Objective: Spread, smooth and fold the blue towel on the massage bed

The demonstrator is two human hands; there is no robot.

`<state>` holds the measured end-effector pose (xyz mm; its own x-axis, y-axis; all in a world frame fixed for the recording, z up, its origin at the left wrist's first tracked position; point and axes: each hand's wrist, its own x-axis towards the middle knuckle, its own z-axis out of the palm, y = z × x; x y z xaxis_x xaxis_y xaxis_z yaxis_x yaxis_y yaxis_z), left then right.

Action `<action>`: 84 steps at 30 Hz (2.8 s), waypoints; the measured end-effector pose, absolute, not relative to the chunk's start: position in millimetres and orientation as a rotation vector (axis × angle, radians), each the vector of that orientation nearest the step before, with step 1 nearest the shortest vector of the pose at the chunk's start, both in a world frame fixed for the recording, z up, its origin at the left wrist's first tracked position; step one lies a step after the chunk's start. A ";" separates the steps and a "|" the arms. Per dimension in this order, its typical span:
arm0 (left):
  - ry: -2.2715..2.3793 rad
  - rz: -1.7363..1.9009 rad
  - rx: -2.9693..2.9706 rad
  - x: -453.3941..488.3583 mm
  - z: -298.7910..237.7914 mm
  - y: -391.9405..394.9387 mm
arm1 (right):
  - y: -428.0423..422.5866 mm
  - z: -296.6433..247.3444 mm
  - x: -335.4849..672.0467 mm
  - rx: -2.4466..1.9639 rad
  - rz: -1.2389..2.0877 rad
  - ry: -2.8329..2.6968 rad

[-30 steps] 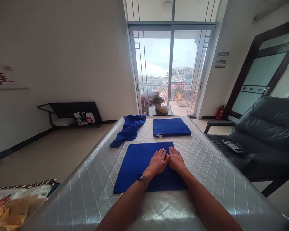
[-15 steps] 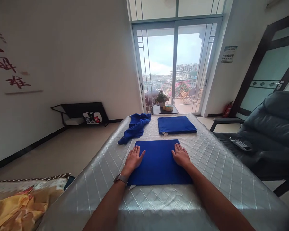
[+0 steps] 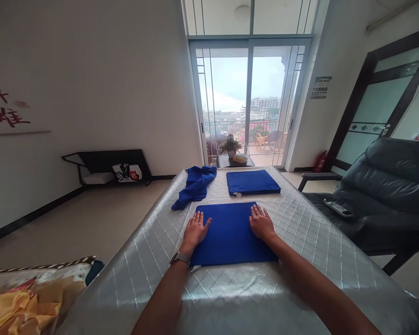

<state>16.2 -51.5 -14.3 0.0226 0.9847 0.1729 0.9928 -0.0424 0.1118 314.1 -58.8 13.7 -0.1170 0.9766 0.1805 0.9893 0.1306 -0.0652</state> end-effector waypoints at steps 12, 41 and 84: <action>-2.170 -0.336 -2.183 17.6 -5.7 -56.3 | -93.7 3.4 324.7 -2.039 0.174 -2.264; -1.973 -0.189 -2.483 69.2 -6.5 -95.2 | -96.6 8.5 322.5 -2.004 0.192 -2.260; -1.456 -0.420 -2.859 190.7 3.4 -142.3 | -164.8 -0.6 330.5 -1.967 0.130 -2.390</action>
<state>190.7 -142.3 3.4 0.5623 0.8056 0.1865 0.7810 -0.5915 0.2003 330.5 -164.8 -0.6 -0.1932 0.9810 -0.0193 0.9773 0.1906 -0.0926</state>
